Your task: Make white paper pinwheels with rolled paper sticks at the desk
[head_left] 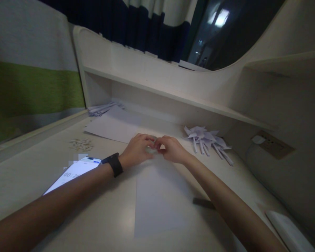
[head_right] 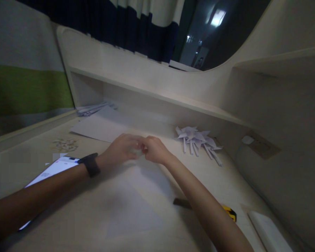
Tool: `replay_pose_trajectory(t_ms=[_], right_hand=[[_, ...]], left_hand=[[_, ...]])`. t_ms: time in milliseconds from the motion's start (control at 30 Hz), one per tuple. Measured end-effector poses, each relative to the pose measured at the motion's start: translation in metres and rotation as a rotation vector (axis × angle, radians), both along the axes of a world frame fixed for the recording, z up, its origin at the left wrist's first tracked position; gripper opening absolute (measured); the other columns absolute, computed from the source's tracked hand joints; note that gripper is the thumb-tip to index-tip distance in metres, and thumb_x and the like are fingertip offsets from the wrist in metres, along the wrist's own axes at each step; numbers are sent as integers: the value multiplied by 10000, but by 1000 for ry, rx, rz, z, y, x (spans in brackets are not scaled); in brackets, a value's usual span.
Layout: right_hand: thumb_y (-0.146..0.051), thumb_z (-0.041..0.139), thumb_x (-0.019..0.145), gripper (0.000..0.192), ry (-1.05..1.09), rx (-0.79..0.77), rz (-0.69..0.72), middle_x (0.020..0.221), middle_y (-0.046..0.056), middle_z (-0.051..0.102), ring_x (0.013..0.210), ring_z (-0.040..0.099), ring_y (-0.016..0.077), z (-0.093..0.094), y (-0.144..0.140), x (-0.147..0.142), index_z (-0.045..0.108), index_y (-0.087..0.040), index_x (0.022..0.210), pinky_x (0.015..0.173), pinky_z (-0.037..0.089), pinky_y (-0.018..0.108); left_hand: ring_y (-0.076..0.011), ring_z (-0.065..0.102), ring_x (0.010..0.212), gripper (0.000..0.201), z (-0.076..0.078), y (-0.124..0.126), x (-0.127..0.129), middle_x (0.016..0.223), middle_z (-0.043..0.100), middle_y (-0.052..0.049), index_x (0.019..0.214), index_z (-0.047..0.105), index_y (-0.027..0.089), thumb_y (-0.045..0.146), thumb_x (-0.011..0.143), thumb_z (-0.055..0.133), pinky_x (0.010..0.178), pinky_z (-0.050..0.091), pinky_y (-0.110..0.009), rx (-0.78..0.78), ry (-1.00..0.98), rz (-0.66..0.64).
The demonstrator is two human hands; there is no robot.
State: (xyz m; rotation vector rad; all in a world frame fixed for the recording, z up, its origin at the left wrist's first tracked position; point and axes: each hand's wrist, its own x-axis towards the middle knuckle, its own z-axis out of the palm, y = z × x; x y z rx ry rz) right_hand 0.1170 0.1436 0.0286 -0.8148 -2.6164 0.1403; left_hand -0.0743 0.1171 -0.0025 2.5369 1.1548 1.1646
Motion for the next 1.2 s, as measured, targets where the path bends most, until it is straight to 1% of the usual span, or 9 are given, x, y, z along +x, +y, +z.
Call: replay_pose_trajectory(t_ms=[200,300,467,600,700,833,933,1033,1200], right_hand=[[41,578,641,309,-2,15,-5,805,15,667,771,599,165,9,-5,3,609,-187,847,696,395,246],[41,571,654,295,-5,89,-9,823,39,666,810,596,184,10,-9,5,606,-180,846,734,406,271],[38,526,717,257,74,172,1,807,58,667,823,590,191,6,-12,13,621,-175,826,770,431,302],[23,520,754,256,189,217,7,795,53,677,825,595,190,1,-14,25,647,-188,825,764,459,311],[0,549,762,244,288,233,-2,796,48,683,833,604,192,-8,-19,35,668,-204,825,768,481,322],[-25,554,776,238,415,177,-32,766,30,681,827,611,183,-25,-29,44,683,-225,791,751,506,316],[3,558,745,270,500,110,-66,767,23,686,825,614,179,-35,-37,49,692,-230,772,745,514,310],[15,576,721,287,517,69,-86,796,29,694,824,618,181,-38,-42,53,705,-233,786,757,518,318],[-4,589,726,275,538,60,-108,796,36,698,829,627,191,-38,-45,53,715,-240,788,750,528,335]], left_hand=[[-199,618,947,47,-2,6,6,978,713,0,747,667,216,200,750,711,882,425,-387,34,-113,-31],[-176,629,908,87,-1,5,9,918,720,17,717,649,212,153,774,678,869,423,-354,48,-139,-50],[-173,616,895,95,-5,3,12,918,709,15,716,624,204,143,773,671,841,426,-324,98,-154,-33],[-187,603,875,101,-6,1,13,874,697,0,722,630,203,128,789,641,836,425,-333,127,-69,1],[-203,593,895,89,-3,-1,15,895,691,-19,830,644,204,125,817,604,825,426,-340,126,43,38],[-226,583,968,159,-1,1,22,992,680,-52,976,635,193,178,817,633,850,417,-356,148,179,15],[-226,597,943,161,-5,6,30,981,687,-61,974,657,188,217,816,651,848,415,-361,172,235,-3],[-226,612,894,118,-9,7,35,910,707,-48,935,687,203,238,852,611,827,409,-376,239,279,-4],[-219,606,823,137,-11,3,37,869,713,-45,905,687,198,205,887,551,764,405,-373,423,382,-28]])
